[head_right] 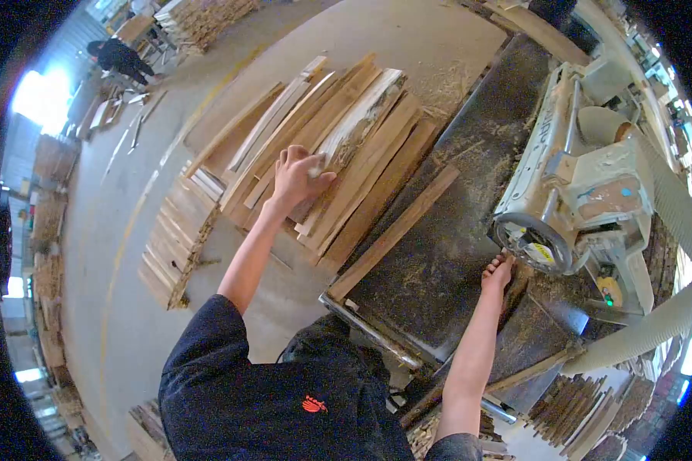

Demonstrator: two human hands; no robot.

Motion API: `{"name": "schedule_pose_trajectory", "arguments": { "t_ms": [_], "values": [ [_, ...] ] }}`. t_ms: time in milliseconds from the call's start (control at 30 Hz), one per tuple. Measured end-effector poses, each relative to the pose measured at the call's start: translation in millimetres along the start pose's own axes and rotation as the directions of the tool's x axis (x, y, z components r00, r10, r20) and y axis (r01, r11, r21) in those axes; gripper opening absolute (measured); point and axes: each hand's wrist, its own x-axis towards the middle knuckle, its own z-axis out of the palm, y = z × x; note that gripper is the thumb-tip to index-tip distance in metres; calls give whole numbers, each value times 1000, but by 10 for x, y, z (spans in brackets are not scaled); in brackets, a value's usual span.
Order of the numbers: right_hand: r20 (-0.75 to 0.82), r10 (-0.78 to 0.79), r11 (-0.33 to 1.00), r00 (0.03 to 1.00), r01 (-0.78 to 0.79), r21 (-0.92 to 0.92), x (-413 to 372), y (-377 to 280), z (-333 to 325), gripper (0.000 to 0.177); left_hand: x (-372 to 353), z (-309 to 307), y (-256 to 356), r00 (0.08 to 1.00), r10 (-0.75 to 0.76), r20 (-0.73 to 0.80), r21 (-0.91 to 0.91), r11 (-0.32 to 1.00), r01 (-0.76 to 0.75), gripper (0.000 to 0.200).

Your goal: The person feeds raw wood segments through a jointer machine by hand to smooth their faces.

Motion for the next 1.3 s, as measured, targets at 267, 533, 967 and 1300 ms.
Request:
{"name": "schedule_pose_trajectory", "arguments": {
  "t_ms": [267,533,967,1300],
  "values": [
    [196,-406,896,892,431,-105,-1123,590,-296,33,240,328,236,980,-120,158,232,969,82,98],
    [170,-390,918,905,397,-10,-1611,953,-657,32,-425,581,897,940,-5,342,-167,984,66,108],
    [278,-241,941,930,295,-168,-2002,1141,-1092,32,-723,556,1942,978,-199,66,-449,869,207,78],
    [633,68,958,771,127,-258,-3707,1632,-1564,54,-2681,747,2106,764,78,640,-758,-94,645,61]
  ]
}}
